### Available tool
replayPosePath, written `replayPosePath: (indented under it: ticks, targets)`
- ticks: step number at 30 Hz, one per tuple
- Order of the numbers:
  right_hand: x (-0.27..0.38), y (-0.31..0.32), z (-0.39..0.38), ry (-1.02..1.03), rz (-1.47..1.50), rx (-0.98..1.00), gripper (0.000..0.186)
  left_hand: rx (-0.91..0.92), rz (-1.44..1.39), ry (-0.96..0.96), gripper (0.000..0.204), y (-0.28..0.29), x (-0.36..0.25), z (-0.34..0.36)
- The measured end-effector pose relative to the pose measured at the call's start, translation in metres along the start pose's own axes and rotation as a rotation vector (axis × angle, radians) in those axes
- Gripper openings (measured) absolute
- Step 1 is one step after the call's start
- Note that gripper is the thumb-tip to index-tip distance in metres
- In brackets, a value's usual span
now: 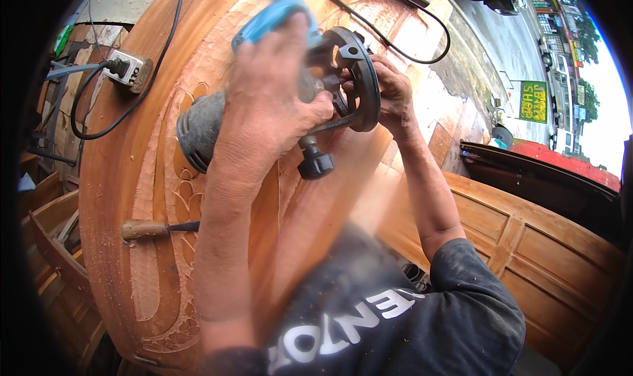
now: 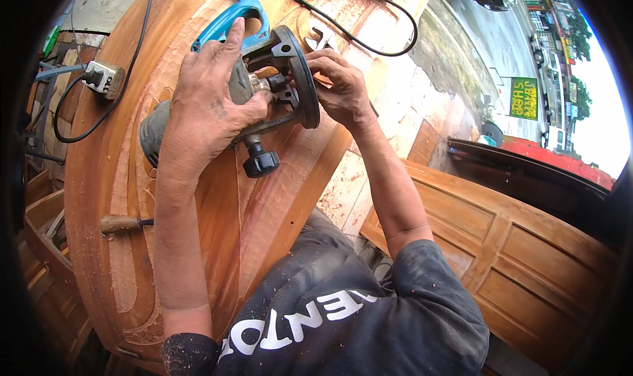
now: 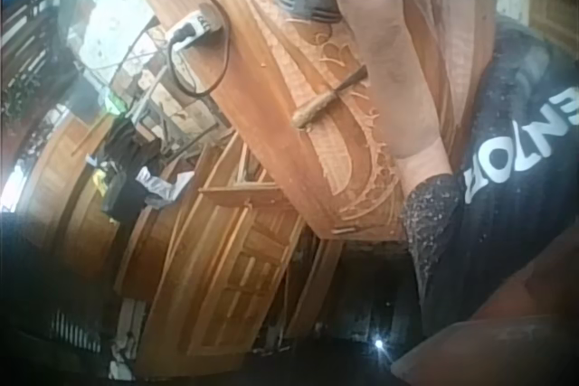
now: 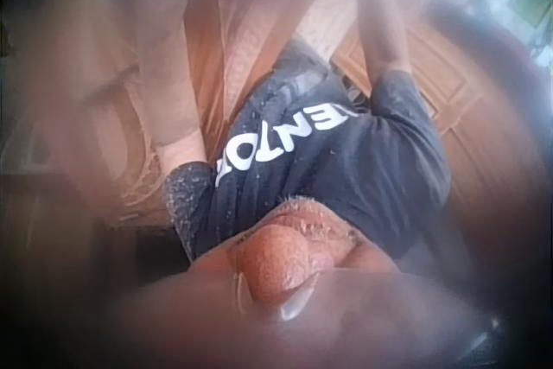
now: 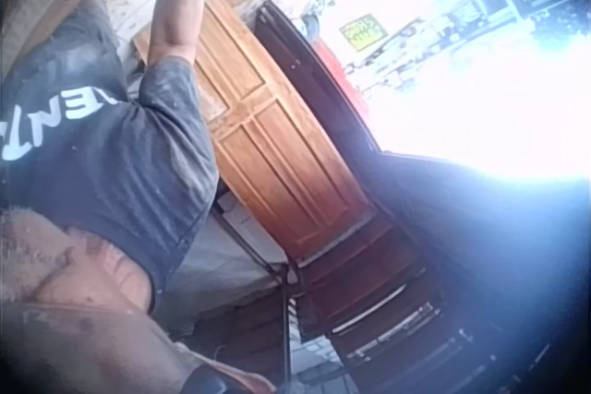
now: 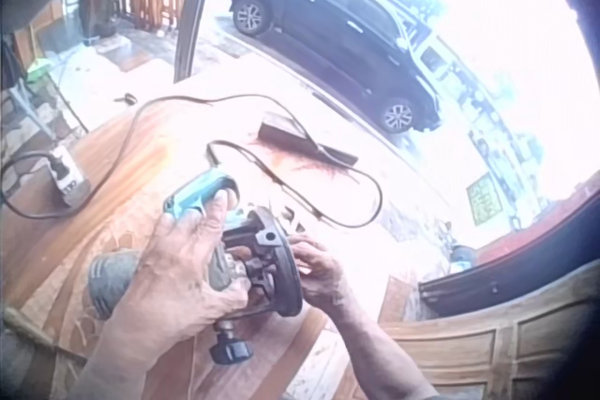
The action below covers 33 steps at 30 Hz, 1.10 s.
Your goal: The person uses a wrench to tighten or adjust the bit on a wood router held by hand.
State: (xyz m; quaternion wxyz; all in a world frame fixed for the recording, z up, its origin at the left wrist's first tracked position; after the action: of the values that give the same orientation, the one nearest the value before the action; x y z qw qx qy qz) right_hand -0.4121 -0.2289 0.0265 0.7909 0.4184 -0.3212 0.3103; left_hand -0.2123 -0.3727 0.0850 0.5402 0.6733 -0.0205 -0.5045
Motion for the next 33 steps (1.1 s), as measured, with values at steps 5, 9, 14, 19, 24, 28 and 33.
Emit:
replayPosePath:
  ticks: [5,9,14,19,24,28,33]
  targets:
    - [-0.005,0.007,0.002,0.027,-0.067,0.045,0.033,-0.014,-0.008,-0.020,0.095,-0.003,0.001,0.001]
    - [0.000,0.031,-0.014,-0.034,-0.165,-0.059,0.051,-0.012,-0.041,-0.019,0.095,0.002,-0.002,0.000]
    - [0.006,0.067,-0.055,-0.468,-0.773,-0.086,0.048,-0.003,-0.049,-0.027,0.094,0.001,-0.005,0.000]
    - [0.019,0.050,-0.105,-0.532,-0.868,0.061,0.059,0.036,-0.041,0.007,0.090,0.003,-0.012,0.001]
    - [0.026,0.066,-0.102,-0.657,-0.220,-0.328,0.040,0.062,-0.030,-0.036,0.087,0.007,-0.009,0.000]
    - [0.032,0.072,-0.065,-0.312,0.208,-0.713,0.028,0.076,-0.013,-0.053,0.087,0.004,-0.006,0.002]
    - [0.012,0.049,0.006,-0.195,-0.068,-0.755,0.027,0.050,-0.047,-0.071,0.089,0.004,-0.004,0.004]
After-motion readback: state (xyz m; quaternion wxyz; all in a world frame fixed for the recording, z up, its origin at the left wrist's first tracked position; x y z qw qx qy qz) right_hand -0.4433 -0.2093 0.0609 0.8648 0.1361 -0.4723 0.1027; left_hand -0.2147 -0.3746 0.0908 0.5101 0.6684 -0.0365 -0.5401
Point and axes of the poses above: each hand's wrist, its own z-axis towards the middle knuckle, its own y-axis out of the back of the hand, x = y × z, the point moved 2 cm from there along z, towards the middle knuckle, and after that the axes turned 10 degrees about y, right-handed, at the moved point
